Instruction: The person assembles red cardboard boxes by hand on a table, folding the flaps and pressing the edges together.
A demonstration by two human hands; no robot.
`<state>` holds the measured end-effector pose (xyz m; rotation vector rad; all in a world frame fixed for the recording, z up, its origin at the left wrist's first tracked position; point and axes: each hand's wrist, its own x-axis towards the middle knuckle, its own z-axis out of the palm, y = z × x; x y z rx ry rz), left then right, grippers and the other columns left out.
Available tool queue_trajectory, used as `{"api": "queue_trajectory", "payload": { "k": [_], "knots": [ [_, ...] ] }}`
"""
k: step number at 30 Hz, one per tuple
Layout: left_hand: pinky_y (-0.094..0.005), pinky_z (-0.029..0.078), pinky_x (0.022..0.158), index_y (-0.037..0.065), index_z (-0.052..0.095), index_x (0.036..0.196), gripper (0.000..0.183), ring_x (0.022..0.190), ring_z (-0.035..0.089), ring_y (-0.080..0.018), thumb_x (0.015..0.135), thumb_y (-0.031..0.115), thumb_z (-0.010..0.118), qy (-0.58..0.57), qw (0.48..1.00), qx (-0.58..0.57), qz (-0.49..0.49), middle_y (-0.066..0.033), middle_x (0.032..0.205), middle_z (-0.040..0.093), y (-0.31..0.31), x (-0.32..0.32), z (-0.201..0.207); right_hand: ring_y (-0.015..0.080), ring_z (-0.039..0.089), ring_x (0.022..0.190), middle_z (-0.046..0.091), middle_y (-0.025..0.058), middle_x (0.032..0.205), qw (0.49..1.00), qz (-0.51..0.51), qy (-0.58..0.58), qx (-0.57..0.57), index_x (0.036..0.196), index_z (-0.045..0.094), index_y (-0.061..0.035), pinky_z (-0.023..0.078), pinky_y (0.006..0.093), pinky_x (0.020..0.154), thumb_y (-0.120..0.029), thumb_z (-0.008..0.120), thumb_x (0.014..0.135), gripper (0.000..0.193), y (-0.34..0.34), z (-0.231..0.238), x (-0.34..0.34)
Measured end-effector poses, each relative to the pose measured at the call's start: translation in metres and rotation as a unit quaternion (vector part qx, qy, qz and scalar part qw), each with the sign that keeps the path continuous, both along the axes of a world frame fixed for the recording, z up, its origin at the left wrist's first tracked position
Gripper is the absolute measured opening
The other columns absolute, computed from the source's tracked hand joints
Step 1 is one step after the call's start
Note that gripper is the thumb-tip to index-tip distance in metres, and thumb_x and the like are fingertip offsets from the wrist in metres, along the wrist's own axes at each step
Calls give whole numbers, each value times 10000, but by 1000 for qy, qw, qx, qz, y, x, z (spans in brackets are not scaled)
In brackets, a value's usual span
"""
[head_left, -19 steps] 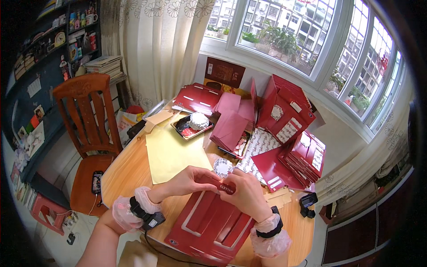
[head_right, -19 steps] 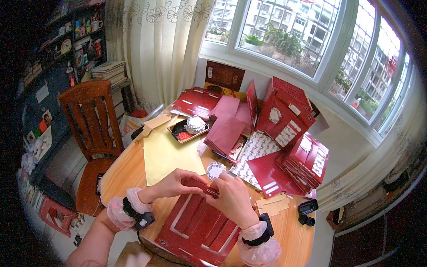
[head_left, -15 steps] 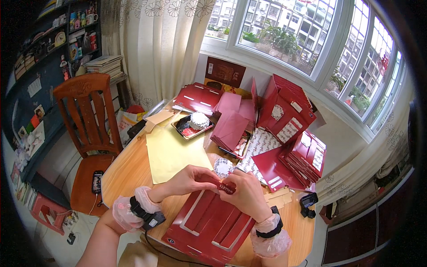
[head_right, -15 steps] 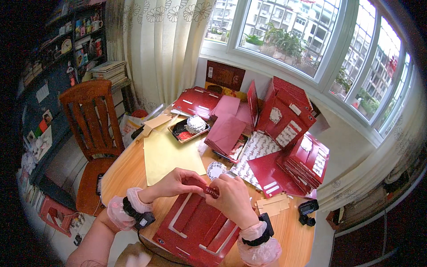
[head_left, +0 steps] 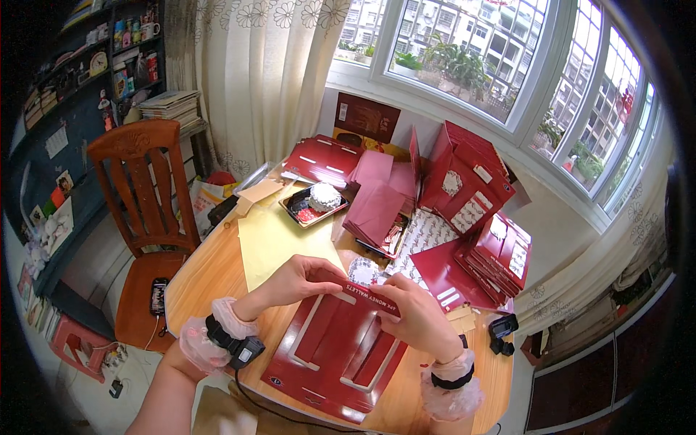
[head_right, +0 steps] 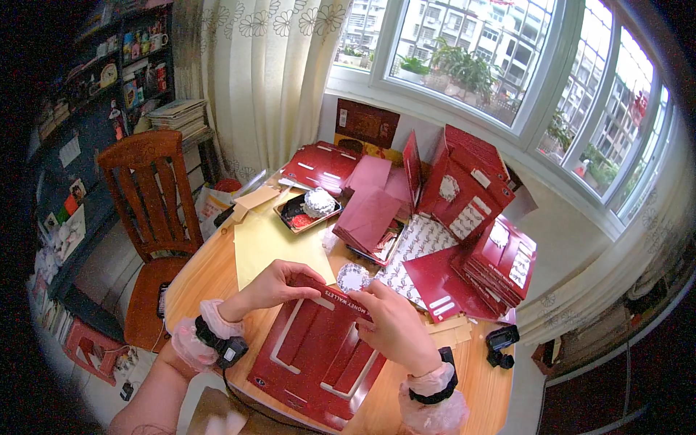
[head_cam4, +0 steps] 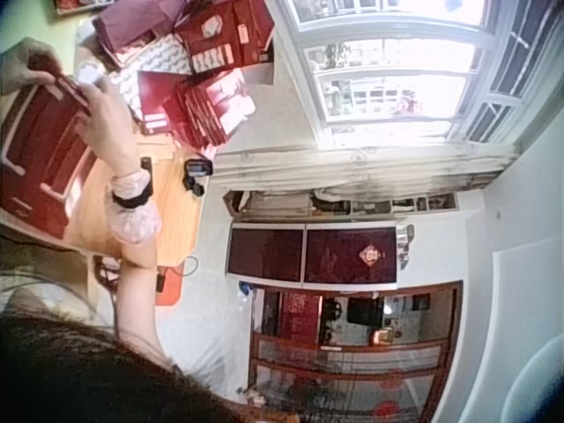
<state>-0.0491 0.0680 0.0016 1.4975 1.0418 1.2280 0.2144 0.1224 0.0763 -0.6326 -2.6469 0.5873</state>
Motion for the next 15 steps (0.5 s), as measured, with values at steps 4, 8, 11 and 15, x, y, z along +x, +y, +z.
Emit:
{"api": "queue_trajectory", "payload": {
  "k": [4,8,11,15],
  "knots": [
    [-230,544,817,12,705,1112,219,914,654,-70,903,69,738,18,1000,8,5,-28,1013,723,1,-1,0,353,601,972,581,150,996,998,-25,-20,52,1158,631,-23,497,436,839,-37,718,735,432,-2,0,-6],
    [-233,545,818,12,704,1110,216,914,655,-70,904,68,737,11,1000,9,2,-28,1015,722,2,-1,0,326,626,948,609,138,1029,995,-54,-25,77,1110,661,-44,511,406,814,-95,742,726,395,-2,-1,-6],
    [-231,546,812,13,704,1106,212,911,657,-70,904,67,737,-16,1000,14,-6,-26,1017,722,1,-1,0,310,636,916,609,130,991,997,-69,-30,26,1082,669,-32,519,397,794,-85,749,707,387,-3,2,-7],
    [-216,543,822,18,703,1115,206,910,657,-60,915,65,726,-10,1000,5,-13,-31,1030,724,1,0,3,336,624,924,597,141,946,995,-83,38,-47,1020,676,-14,515,408,805,-43,741,688,340,-4,1,-4]
  ]
}}
